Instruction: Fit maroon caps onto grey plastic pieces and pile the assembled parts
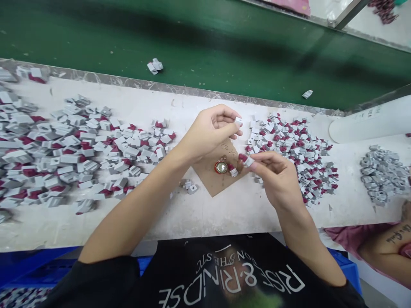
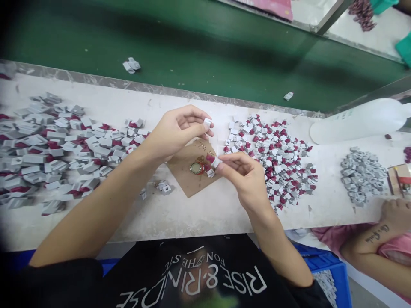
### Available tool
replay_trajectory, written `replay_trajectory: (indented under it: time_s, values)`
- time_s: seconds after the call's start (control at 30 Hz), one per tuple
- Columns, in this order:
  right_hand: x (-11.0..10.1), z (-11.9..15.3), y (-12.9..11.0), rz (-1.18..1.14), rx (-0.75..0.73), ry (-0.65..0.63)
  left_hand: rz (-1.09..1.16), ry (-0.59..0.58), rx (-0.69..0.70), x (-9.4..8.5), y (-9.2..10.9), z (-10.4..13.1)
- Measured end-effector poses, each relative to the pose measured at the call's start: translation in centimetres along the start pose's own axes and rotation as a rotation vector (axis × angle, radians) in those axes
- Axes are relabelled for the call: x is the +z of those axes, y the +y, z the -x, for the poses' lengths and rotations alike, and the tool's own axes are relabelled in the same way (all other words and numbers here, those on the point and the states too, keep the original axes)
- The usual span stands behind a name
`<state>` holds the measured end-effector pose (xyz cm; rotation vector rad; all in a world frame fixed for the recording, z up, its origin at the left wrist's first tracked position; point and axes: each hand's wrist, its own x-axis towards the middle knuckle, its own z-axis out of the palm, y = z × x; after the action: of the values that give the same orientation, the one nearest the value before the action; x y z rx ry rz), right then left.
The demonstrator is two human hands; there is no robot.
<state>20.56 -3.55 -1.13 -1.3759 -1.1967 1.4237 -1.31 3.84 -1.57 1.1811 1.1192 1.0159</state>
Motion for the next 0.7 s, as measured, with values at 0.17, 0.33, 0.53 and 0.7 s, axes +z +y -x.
replay_trajectory:
  time_s: [0.17, 0.33, 0.53, 0.7]
  values:
    - [-1.9, -2.4, -1.7, -0.106, -0.077, 0.008, 0.062, -0.004, -0.009, 0.3, 1.6, 1.2]
    - [-2.1, -3.2, -2.4, 0.034, -0.129, -0.003, 0.133, -0.087, -0.034, 1.0, 2.7, 2.4]
    - [-1.1, -3.1, -2.4, -0.086, -0.137, 0.054, 0.178, -0.128, -0.022, 1.5, 2.7, 2.5]
    - [-1.1, -3.2, -2.4, -0.022, -0.138, 0.052, 0.139, -0.119, -0.049, 1.5, 2.7, 2.6]
